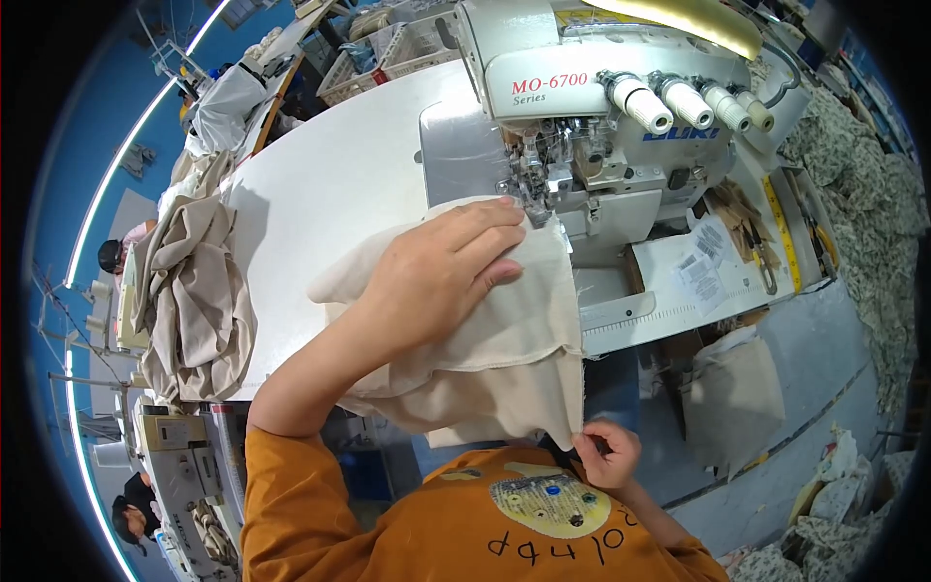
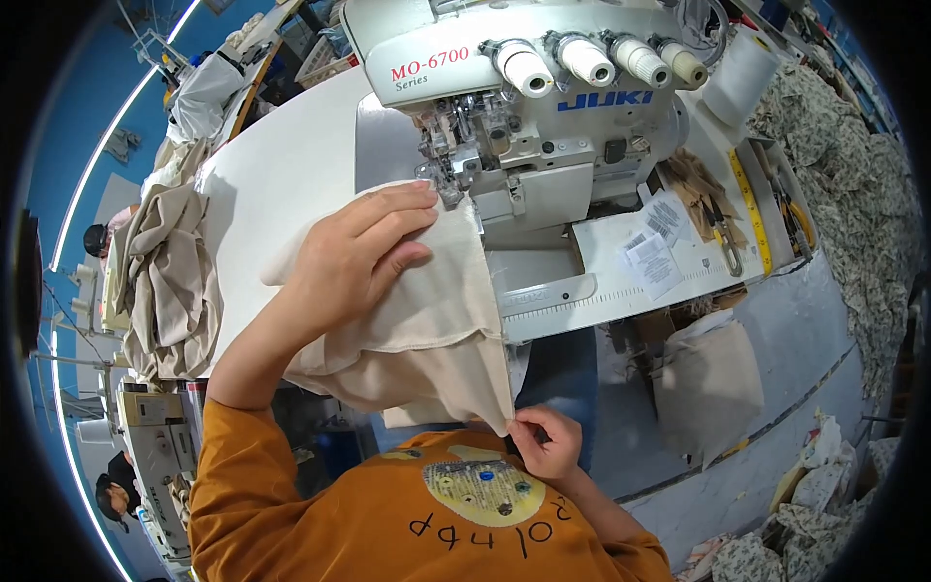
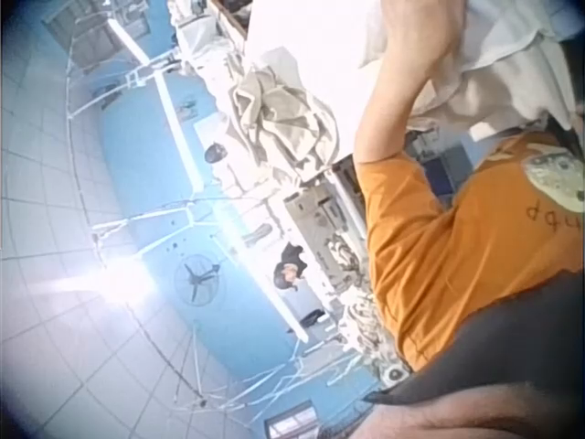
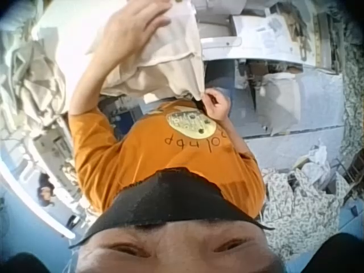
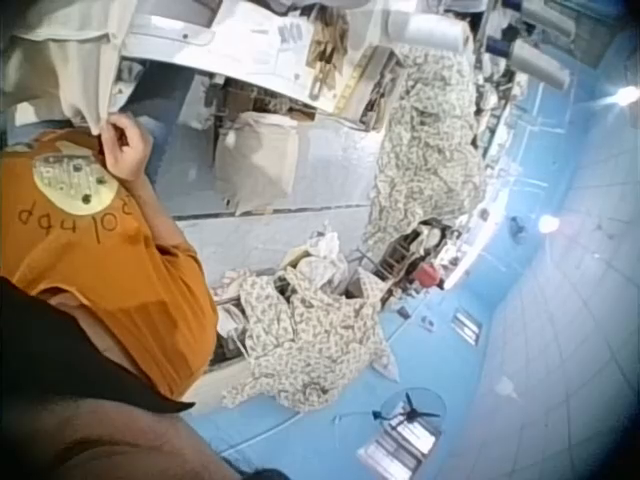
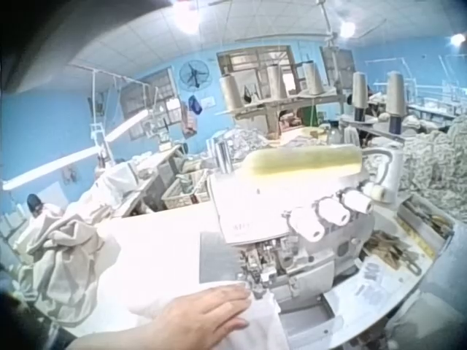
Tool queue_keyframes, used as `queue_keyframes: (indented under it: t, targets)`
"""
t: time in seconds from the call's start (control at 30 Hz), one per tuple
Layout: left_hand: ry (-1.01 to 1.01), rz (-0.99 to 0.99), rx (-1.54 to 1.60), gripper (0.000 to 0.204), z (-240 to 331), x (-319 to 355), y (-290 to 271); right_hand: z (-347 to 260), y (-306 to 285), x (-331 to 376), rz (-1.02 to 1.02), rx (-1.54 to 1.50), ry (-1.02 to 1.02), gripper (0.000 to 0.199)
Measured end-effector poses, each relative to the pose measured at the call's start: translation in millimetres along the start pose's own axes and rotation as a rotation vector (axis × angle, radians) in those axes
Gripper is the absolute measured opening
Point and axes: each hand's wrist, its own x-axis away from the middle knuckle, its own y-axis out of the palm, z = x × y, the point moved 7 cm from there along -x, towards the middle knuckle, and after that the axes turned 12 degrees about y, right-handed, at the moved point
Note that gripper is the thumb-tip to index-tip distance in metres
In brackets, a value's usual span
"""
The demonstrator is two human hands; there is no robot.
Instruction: Operating an industrial overlock sewing machine to stitch fabric pieces together.
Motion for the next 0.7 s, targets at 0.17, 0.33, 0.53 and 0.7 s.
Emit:
queue_keyframes:
  t: [0.17, 0.33, 0.53, 0.7]
  targets:
    - [0.043, 0.063, -0.007, 0.022, -7.9, 2.1, 1.5, 0.6, -1.1, 1.8, 0.013, -0.015, 0.017, 0.012]
    - [0.004, 0.048, 0.033, 0.02, -22.3, -2.6, -1.6, -2.4, -1.2, -6.1, 0.005, -0.137, 0.117, 0.012]
    - [0.012, -0.028, -0.06, 0.019, -59.2, -13.6, -2.0, -19.9, 8.7, -31.5, -0.025, -0.242, 0.273, 0.011]
    - [-0.016, -0.058, -0.082, 0.02, -91.9, -23.8, -2.0, -44.0, 15.0, -61.0, -0.042, -0.302, 0.291, 0.012]
